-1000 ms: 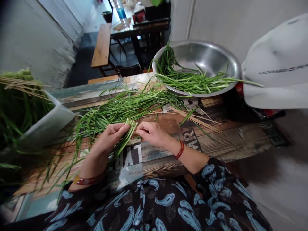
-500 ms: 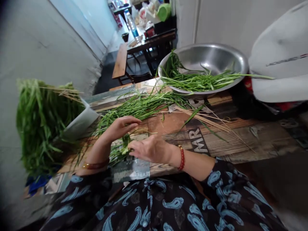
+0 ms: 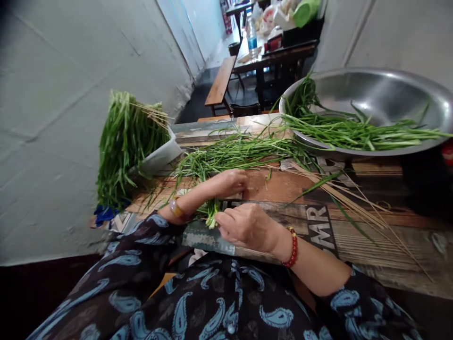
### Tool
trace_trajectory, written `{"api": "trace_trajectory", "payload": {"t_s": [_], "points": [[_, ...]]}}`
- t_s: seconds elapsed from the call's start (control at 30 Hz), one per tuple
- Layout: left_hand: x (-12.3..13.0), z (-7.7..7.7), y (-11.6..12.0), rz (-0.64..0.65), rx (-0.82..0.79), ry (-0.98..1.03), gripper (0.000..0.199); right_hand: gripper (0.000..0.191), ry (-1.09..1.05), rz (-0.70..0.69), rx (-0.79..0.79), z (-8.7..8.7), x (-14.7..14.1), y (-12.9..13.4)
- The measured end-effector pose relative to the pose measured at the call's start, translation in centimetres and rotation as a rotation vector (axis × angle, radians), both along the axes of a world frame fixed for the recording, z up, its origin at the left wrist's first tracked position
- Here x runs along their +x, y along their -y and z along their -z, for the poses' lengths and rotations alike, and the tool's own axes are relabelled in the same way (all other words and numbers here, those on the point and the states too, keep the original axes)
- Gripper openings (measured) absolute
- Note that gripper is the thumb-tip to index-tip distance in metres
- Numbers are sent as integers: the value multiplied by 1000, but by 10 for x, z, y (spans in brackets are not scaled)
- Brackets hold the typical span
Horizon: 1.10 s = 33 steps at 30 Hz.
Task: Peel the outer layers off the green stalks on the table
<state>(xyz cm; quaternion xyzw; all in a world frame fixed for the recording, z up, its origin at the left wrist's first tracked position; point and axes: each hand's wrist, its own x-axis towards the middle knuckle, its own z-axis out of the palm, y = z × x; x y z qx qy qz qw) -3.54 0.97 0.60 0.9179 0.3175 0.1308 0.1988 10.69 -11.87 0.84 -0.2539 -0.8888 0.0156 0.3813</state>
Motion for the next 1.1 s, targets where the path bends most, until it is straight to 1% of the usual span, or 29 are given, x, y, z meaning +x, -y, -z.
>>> {"api": "trace_trajectory", "payload": {"t_s": [0.03,0.1,0.17,0.2,0.23,0.27,0.3,0.33,0.37,0.43,0.5,0.57,0.6,0.63,0.7,0.77,0.83,0.87,0.9,0.97,1.1], "points": [[-9,-7,-7,-7,-17,34,12,16,-22,11,-12,1,0,-1],[-31,-28,-21,-95,-46,169,9,14,-85,61,-65,4,2,-6],[-56,-57,-31,-260,-192,599,8,13,-167,157,-149,8,5,-14],[-67,-71,-33,-306,-212,770,9,14,-214,213,-202,10,7,-20],[-76,-85,-34,-337,-203,901,10,15,-265,269,-269,14,10,-26],[-82,-96,-32,-356,-186,989,10,16,-326,319,-352,17,13,-32],[-84,-103,-29,-358,-148,1041,9,17,-395,357,-452,20,15,-38],[-84,-107,-25,-359,-94,1043,10,18,-471,377,-567,23,18,-44],[-81,-108,-21,-362,-51,1015,10,19,-549,382,-686,26,21,-49],[-70,-98,-11,-388,3,902,10,22,-702,356,-910,29,23,-57],[-60,-82,-4,-426,-6,791,10,28,-839,311,-1087,29,23,-60],[-58,-66,0,-456,-74,741,11,34,-943,295,-1199,28,21,-59],[-63,-59,0,-475,-125,746,12,36,-976,305,-1226,29,20,-58],[-70,-54,-2,-502,-176,767,13,38,-997,327,-1239,30,19,-56],[-93,-48,-8,-594,-232,824,12,38,-1009,395,-1251,34,18,-53],[-121,-44,-17,-709,-209,827,8,37,-991,421,-1273,39,18,-51],[-144,-37,-30,-776,-127,708,6,37,-969,424,-1277,43,19,-50],[-151,-33,-38,-776,-77,605,7,36,-960,426,-1279,44,19,-50],[-154,-27,-46,-759,-29,484,7,37,-952,429,-1282,45,20,-50],[-151,-15,-63,-707,31,247,8,37,-933,437,-1291,46,19,-51],[-129,5,-91,-645,68,-78,18,38,-915,442,-1293,46,18,-51]]}}
